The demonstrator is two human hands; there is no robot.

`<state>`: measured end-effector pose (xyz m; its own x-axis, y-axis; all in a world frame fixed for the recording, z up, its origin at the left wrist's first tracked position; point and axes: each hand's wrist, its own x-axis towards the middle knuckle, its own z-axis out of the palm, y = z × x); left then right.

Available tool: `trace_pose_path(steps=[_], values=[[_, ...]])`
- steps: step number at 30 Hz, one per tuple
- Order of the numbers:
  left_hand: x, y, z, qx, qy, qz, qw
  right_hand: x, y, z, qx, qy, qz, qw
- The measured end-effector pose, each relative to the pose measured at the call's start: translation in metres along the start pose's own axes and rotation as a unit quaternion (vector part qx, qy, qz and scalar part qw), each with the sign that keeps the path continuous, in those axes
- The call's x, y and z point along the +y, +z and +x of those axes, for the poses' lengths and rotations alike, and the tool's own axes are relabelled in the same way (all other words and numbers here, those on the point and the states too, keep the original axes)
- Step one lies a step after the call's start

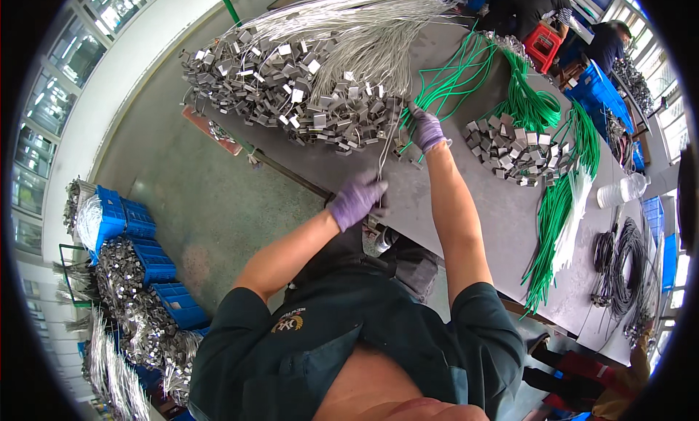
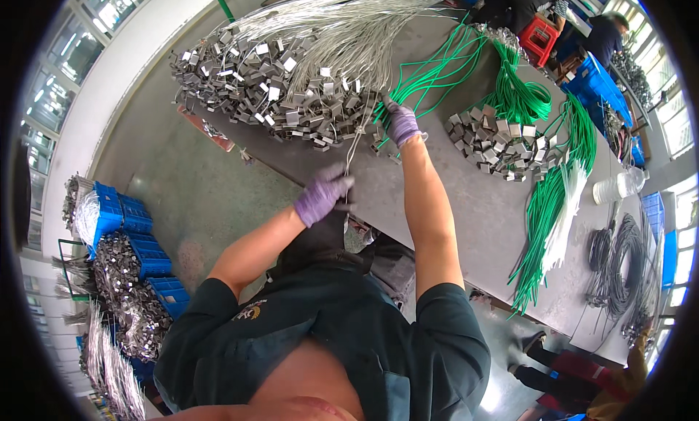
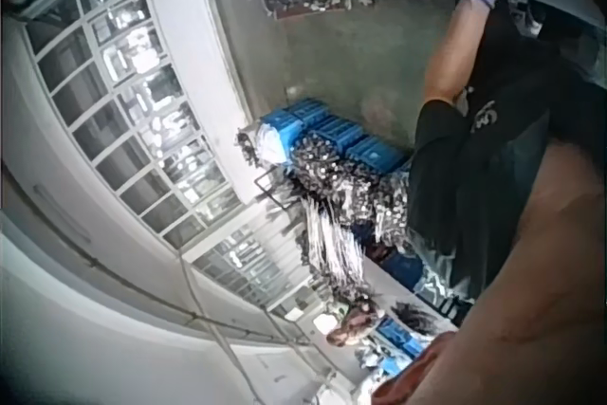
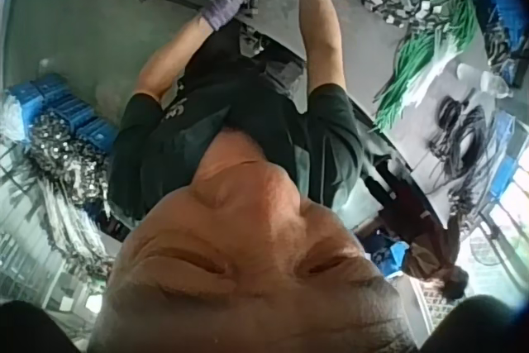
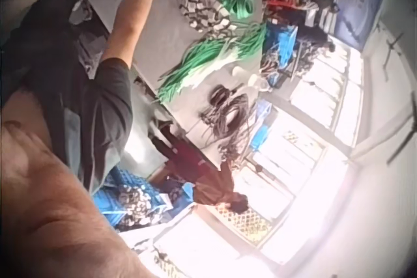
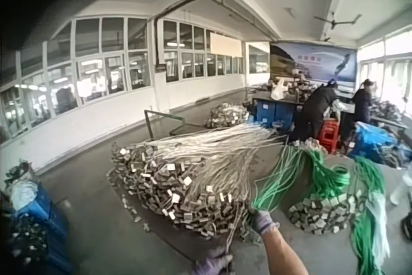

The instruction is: Organizing and separating bundles of green and silver wire harnesses on an industrial workbench.

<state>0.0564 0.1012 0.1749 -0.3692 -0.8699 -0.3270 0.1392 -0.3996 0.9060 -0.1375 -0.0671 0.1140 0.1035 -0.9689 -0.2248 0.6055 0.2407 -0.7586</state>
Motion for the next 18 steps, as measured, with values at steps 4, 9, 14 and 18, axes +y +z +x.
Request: trace_pose_path(steps=[4, 9, 14, 18], values=[[-0.023, -0.027, -0.026, -0.042, 0.091, 0.196, 0.975, 0.014, -0.007, 0.014, -0.025, -0.015, 0.087, 0.996], [-0.006, -0.038, -0.078, -0.074, 0.009, 0.152, 0.986, 0.011, 0.010, 0.016, -0.027, 0.024, 0.042, 0.998], [-0.006, -0.040, -0.100, -0.101, -0.019, 0.276, 0.956, 0.006, 0.005, 0.037, -0.010, 0.042, 0.036, 0.998], [0.006, -0.043, -0.112, -0.090, 0.104, 0.462, 0.876, 0.004, 0.009, 0.059, 0.007, 0.052, 0.094, 0.994]])
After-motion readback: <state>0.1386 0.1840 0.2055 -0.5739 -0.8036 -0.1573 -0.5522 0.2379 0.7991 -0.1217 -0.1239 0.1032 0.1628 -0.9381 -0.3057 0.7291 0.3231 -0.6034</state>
